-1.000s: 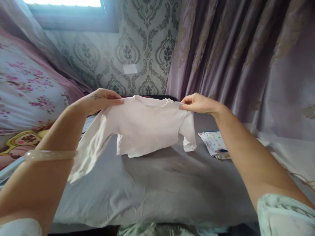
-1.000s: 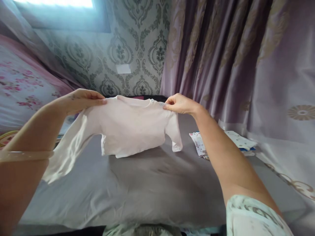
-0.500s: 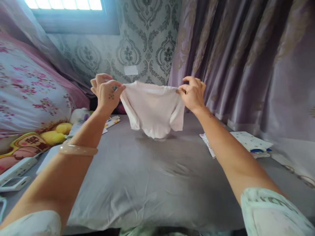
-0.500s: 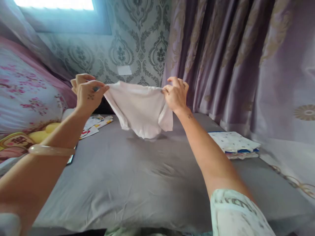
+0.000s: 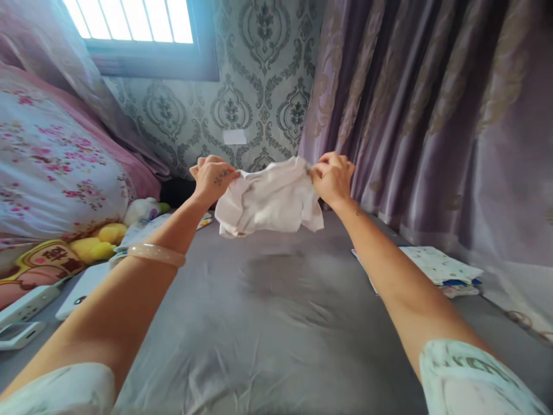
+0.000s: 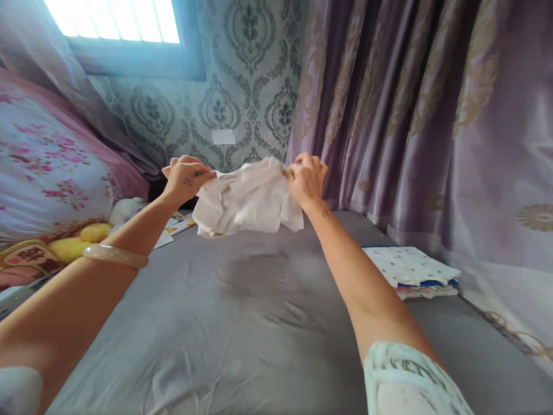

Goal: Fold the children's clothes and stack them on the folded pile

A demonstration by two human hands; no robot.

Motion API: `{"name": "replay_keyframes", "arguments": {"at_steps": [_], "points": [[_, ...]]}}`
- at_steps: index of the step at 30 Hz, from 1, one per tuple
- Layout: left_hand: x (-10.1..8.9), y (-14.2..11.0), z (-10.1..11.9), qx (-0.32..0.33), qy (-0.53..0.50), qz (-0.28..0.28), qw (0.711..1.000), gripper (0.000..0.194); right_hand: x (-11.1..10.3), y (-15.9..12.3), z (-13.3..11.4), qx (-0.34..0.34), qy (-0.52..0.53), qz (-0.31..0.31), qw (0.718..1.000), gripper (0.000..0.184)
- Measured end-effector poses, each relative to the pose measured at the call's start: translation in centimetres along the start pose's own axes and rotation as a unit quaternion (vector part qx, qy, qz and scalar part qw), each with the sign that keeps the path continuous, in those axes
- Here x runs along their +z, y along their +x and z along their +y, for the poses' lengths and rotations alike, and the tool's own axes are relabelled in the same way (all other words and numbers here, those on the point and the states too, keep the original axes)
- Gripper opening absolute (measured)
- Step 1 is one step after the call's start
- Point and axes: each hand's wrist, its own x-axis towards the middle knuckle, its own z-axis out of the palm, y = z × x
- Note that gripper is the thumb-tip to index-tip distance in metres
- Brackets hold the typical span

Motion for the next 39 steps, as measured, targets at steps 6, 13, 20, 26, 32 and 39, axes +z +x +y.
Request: {"name": "replay_keyframes", "arguments": {"at_steps": [6,13,20,26,32,39], "points": [[0.8,0.4,-0.4,-0.076,-0.024,-0.007,0.997,0.024,1.3,0.1,0.6,0.041,0.060,-0.005,0.997,0.026],[2.8,0.4,-1.6,-0.098,-0.130,0.006,0.987,0.025,1.8,0.1,0.8,0.062,0.138,-0.041,0.988,0.030],[2.7,-0.4,-1.0,-0.116,-0.161,0.015,0.980,0.021,0.9,-0.3,0.1,0.073,0.186,-0.021,0.980,0.039],[-0.6,-2.5,0.1,-0.067,-0.187,0.048,0.979,0.025,-2.3,-1.3,-0.7,0.084,0.247,-0.034,0.965,0.043],[-7.6,-3.2,2.0,-0.054,-0.242,0.019,0.969,0.031,-7.3,-1.7,-0.9,0.121,0.414,-0.131,0.893,0.044],[-8.7,-1.5,1.5,-0.157,-0.223,-0.175,0.946,0.038,-6.0,-0.2,0.3,0.210,0.466,-0.251,0.822,0.041]]}}
